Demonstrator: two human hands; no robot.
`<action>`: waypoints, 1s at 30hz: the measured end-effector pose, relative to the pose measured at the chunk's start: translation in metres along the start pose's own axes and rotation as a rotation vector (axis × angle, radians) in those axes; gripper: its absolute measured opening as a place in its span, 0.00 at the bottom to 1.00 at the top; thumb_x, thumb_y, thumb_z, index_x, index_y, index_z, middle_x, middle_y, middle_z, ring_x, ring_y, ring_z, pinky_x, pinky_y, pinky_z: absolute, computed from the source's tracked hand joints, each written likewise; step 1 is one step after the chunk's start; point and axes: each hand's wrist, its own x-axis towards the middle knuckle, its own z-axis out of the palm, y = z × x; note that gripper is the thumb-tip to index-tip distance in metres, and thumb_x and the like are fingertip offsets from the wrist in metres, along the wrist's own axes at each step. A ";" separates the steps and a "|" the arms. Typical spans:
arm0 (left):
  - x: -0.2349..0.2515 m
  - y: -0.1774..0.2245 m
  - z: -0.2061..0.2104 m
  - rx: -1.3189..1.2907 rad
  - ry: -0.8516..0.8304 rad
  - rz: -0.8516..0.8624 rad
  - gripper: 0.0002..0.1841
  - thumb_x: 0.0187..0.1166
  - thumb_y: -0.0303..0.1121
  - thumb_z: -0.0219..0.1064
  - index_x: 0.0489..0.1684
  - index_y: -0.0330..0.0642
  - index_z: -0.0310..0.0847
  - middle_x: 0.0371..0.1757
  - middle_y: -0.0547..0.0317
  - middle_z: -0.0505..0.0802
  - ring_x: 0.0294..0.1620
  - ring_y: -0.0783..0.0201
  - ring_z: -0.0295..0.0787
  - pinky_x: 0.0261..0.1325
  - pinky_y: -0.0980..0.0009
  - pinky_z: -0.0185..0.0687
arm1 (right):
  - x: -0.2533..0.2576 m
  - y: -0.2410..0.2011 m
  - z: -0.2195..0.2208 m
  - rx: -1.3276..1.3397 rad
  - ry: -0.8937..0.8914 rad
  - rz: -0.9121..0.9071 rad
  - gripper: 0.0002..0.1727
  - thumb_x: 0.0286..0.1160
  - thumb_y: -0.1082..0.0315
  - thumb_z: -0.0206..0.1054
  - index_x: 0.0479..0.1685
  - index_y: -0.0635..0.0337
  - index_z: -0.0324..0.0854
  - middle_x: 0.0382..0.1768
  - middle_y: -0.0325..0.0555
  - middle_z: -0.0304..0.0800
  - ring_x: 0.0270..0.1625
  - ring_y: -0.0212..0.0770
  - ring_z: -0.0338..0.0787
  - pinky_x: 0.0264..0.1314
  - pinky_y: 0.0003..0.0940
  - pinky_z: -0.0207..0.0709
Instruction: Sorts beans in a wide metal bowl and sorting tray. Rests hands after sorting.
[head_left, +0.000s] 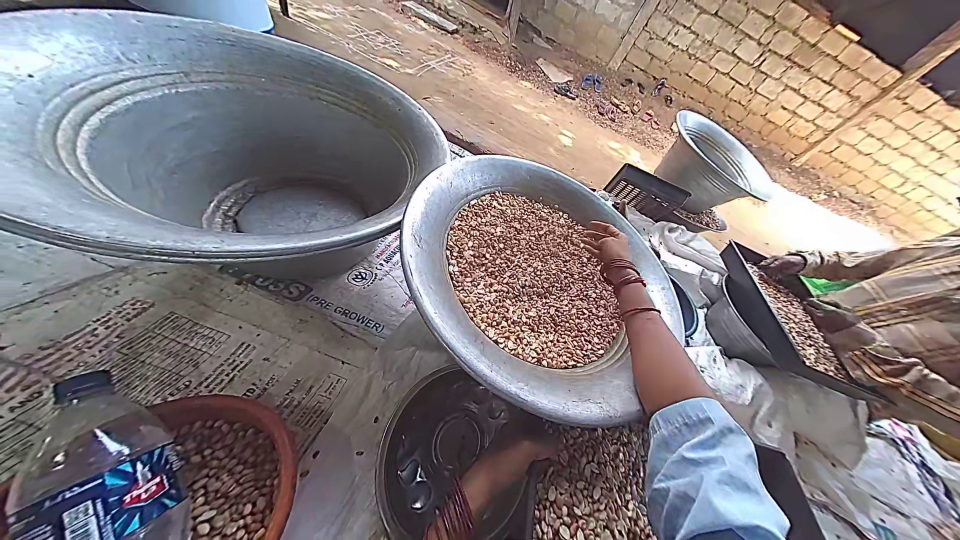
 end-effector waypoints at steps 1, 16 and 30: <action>-0.001 0.000 0.000 -0.008 -0.002 0.003 0.12 0.72 0.25 0.69 0.50 0.33 0.83 0.42 0.61 0.89 0.46 0.74 0.85 0.57 0.73 0.80 | -0.004 -0.001 -0.014 0.017 0.053 0.003 0.26 0.85 0.81 0.43 0.80 0.62 0.69 0.62 0.57 0.88 0.51 0.42 0.93 0.56 0.38 0.85; -0.003 0.005 0.000 -0.005 -0.007 -0.036 0.16 0.75 0.25 0.67 0.59 0.31 0.79 0.49 0.57 0.89 0.50 0.72 0.84 0.60 0.72 0.79 | -0.055 -0.007 0.085 -0.808 -0.347 -0.591 0.08 0.78 0.70 0.72 0.48 0.61 0.92 0.43 0.64 0.94 0.47 0.66 0.92 0.51 0.68 0.80; -0.001 0.003 0.001 -0.005 -0.010 0.002 0.19 0.72 0.25 0.68 0.62 0.30 0.77 0.50 0.55 0.88 0.51 0.72 0.83 0.60 0.72 0.79 | -0.053 -0.001 0.095 -0.933 -0.366 -0.558 0.11 0.76 0.65 0.70 0.52 0.58 0.89 0.37 0.61 0.92 0.40 0.64 0.92 0.41 0.67 0.81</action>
